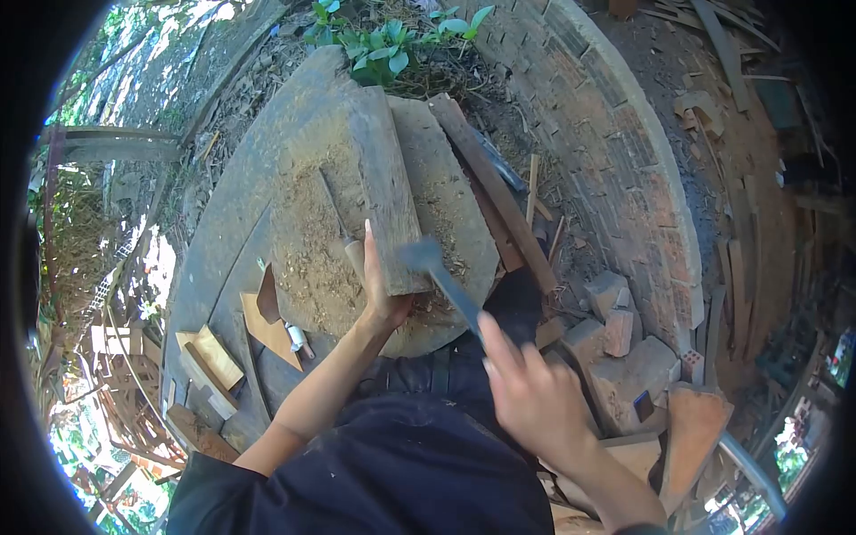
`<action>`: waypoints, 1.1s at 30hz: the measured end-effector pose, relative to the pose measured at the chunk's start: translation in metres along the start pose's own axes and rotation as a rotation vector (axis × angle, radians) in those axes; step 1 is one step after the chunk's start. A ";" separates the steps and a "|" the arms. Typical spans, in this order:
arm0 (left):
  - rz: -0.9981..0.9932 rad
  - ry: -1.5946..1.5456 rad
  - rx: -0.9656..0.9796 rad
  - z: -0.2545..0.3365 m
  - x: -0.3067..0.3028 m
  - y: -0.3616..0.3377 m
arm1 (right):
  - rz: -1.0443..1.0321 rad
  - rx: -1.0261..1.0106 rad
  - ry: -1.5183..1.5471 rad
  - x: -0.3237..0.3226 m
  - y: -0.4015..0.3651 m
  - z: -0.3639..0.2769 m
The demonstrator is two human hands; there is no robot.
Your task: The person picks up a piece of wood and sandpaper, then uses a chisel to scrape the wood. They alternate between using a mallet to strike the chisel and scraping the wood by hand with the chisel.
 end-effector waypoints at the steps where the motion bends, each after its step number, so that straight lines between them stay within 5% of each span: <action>1: -0.110 -0.001 -0.040 -0.005 -0.009 0.005 | 0.057 -0.020 -0.047 0.007 0.028 -0.001; 2: -0.219 -0.003 -0.070 -0.006 -0.014 0.008 | 0.102 -0.023 -0.076 0.011 0.058 -0.001; 6: -0.139 0.062 -0.078 0.001 -0.011 0.003 | 0.216 -0.055 -0.149 0.016 0.123 0.005; 9: -0.248 0.003 -0.084 0.001 -0.007 0.010 | 0.101 -0.060 -0.157 0.006 0.069 -0.003; 11: -0.024 -0.064 -0.009 0.002 0.002 0.004 | -0.042 -0.080 -0.163 -0.006 0.029 -0.013; 13: -0.032 -0.039 0.002 -0.005 -0.002 0.007 | -0.124 -0.081 0.000 -0.018 0.010 -0.018; 18: -0.167 -0.024 -0.023 -0.001 -0.007 0.006 | 0.160 -0.145 -0.074 -0.006 0.138 -0.004; 21: -0.126 -0.018 0.016 -0.004 0.000 0.010 | 0.227 -0.147 -0.127 -0.001 0.137 -0.005; 26: -0.083 0.006 0.024 -0.018 -0.010 0.017 | -0.103 -0.078 -0.202 -0.027 0.022 -0.031; 30: -0.173 0.019 0.094 -0.015 -0.007 0.012 | -0.099 -0.107 -0.294 -0.037 0.045 -0.040; 33: -0.049 -0.081 0.050 0.002 0.004 0.004 | 0.039 -0.165 -0.334 -0.031 0.088 -0.037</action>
Point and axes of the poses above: each hand's wrist, its own y-axis towards the middle knuckle, its own x-axis out of the palm, z = x × y, the point moved 1 cm from there along y, towards the middle knuckle, and after that the axes turned 1 degree about -x, right-handed, at the moved point
